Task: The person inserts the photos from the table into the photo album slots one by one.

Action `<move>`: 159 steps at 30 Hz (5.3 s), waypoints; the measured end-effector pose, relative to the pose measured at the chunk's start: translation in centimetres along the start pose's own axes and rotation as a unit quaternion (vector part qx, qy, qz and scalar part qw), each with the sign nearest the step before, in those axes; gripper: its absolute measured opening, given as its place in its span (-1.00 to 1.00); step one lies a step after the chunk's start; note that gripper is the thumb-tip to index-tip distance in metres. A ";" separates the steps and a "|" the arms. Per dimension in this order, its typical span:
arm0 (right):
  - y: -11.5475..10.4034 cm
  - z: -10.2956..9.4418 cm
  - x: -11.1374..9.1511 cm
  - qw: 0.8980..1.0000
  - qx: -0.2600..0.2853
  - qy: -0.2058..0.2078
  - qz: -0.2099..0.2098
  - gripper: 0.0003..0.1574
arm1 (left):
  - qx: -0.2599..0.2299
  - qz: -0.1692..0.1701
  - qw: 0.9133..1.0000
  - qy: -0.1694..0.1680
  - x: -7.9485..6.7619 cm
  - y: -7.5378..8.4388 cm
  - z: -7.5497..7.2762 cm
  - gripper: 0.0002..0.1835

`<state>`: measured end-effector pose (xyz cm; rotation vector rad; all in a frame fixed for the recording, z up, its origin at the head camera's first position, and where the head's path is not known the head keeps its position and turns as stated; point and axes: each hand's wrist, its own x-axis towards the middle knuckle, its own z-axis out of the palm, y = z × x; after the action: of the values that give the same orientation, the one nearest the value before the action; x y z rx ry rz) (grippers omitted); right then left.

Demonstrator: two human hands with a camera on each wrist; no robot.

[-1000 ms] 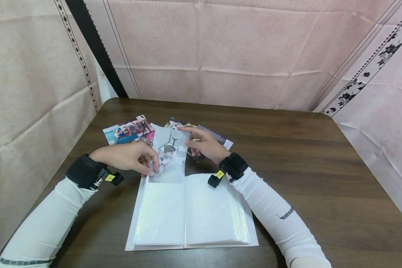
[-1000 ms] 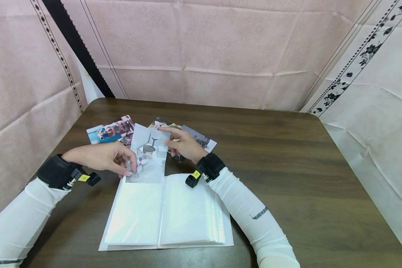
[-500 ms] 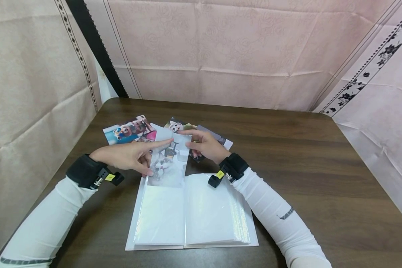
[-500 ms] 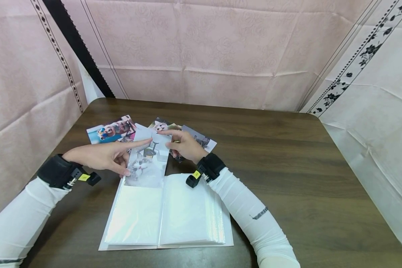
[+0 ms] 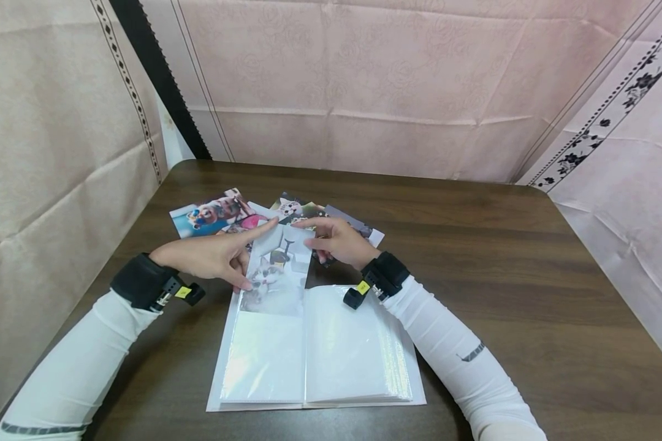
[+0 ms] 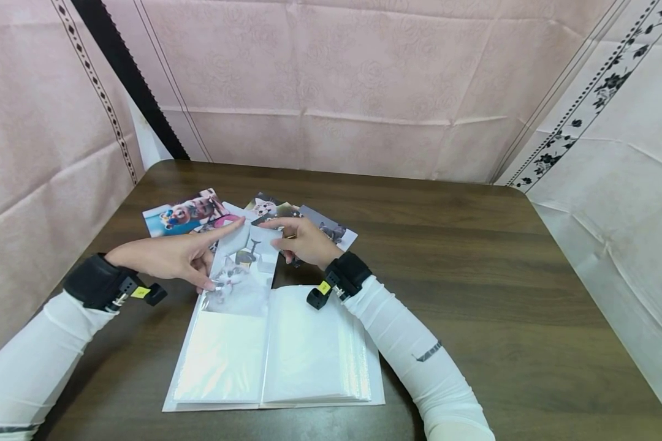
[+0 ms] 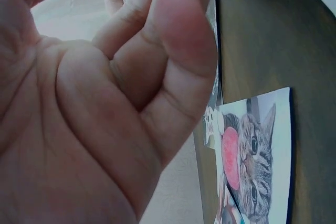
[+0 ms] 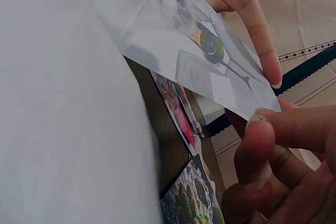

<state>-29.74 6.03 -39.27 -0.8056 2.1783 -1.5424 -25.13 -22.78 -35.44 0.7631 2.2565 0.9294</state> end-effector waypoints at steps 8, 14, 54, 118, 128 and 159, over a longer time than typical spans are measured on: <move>-0.1 0.0 0.0 0.999 -0.037 -0.032 -0.006 -0.48 | -0.017 0.006 1.000 0.002 0.1 0.0 0.1 0.20; -0.2 0.1 0.1 0.997 -0.058 -0.052 -0.011 -0.49 | -0.036 0.016 0.999 -0.002 0.2 0.1 0.1 0.13; -0.5 0.3 -0.2 0.988 -0.065 -0.143 -0.004 -0.57 | -0.018 0.008 1.000 -0.018 0.5 -0.1 0.2 -0.17; -1.7 0.8 -0.8 0.942 -0.175 -0.284 -0.022 -0.68 | 0.002 0.091 0.992 -0.085 1.1 -0.9 -0.1 -0.69; -2.0 0.7 -1.7 0.945 -0.180 -0.273 -0.006 -0.63 | 0.003 0.130 0.986 -0.102 1.2 -1.2 0.1 -0.70; -3.0 -1.5 -10.0 0.924 -0.372 -0.083 0.030 -0.59 | 0.159 0.030 0.974 0.160 6.8 -1.1 -1.1 -0.72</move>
<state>-22.14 12.72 -36.34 -1.0154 2.6250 -0.5445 -30.79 -19.22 -37.55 0.8747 2.7235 0.7713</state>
